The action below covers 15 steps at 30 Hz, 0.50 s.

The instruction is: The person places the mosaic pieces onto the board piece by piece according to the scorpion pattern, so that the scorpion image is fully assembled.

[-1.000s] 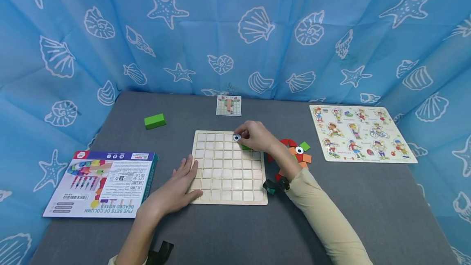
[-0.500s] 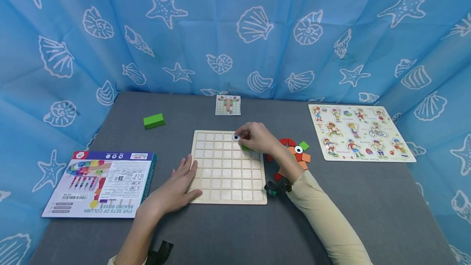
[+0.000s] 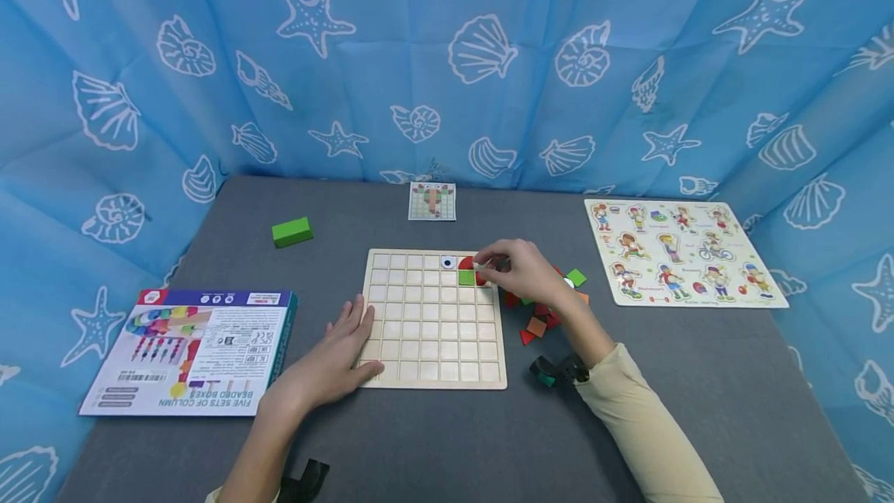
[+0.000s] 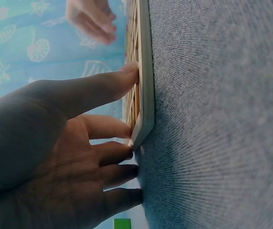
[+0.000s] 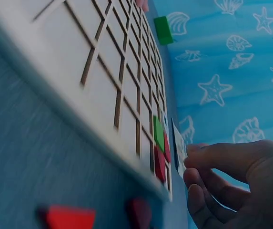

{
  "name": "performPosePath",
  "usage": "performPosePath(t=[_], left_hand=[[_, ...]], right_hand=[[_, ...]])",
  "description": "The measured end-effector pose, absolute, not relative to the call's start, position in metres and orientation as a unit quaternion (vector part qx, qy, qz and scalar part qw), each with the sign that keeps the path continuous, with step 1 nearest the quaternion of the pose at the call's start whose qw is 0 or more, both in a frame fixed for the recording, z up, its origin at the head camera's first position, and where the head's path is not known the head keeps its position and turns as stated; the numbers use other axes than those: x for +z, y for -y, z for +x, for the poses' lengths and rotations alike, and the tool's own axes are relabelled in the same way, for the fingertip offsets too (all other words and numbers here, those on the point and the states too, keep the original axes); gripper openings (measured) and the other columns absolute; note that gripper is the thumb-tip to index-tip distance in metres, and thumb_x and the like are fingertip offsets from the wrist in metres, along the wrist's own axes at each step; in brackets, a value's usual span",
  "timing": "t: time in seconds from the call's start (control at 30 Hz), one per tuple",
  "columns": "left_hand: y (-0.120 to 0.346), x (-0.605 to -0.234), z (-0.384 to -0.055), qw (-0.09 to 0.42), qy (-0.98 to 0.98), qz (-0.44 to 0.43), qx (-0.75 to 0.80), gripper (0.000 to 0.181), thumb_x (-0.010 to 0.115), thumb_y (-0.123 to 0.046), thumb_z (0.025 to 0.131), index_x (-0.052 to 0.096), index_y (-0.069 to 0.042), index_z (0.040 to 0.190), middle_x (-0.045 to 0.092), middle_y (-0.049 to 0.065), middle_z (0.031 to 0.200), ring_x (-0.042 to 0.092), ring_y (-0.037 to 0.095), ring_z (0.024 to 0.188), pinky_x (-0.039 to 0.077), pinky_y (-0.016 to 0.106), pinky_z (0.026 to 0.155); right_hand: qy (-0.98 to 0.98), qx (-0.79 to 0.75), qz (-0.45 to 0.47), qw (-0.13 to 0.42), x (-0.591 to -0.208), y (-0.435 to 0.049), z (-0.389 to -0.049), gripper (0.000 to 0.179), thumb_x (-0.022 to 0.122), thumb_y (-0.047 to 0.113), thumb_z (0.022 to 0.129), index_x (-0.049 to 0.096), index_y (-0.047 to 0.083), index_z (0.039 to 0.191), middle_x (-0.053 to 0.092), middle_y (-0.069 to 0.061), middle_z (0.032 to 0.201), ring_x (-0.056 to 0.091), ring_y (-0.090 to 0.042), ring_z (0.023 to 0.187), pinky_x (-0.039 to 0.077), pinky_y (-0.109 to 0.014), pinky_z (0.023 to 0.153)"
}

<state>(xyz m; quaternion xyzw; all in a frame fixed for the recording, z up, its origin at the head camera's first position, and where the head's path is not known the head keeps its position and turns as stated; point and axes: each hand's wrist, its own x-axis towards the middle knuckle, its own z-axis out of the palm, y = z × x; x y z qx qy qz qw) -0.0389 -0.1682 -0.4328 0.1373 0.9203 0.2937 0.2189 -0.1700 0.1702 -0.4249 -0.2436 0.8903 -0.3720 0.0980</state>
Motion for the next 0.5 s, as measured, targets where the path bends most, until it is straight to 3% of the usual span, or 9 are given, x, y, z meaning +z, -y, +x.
performPosePath(t=[0.17, 0.5], left_hand=[[0.168, -0.432, -0.038, 0.219, -0.919, 0.139, 0.298, 0.087, 0.069, -0.031, 0.107, 0.021, 0.005, 0.17, 0.002, 0.027, 0.181, 0.003, 0.051, 0.169, 0.014, 0.077, 0.132], [0.175, -0.451, -0.041, 0.189, -0.911, 0.161, 0.329, 0.09, 0.069, -0.039, 0.107, 0.022, 0.004, 0.17, 0.002, 0.03, 0.181, 0.001, 0.054, 0.168, 0.012, 0.082, 0.127]], right_hand=[[-0.904, -0.343, -0.231, 0.108, -0.426, -0.194, -0.158, 0.018, 0.078, 0.008, 0.098, 0.081, 0.002, 0.115, 0.081, -0.011, 0.102, 0.07, -0.017, 0.087, 0.057, -0.026, 0.075], [-0.918, -0.285, -0.251, 0.115, -0.434, -0.219, -0.141, 0.028, 0.084, 0.012, 0.095, 0.08, 0.002, 0.121, 0.076, -0.011, 0.104, 0.064, -0.016, 0.085, 0.052, -0.027, 0.073]])
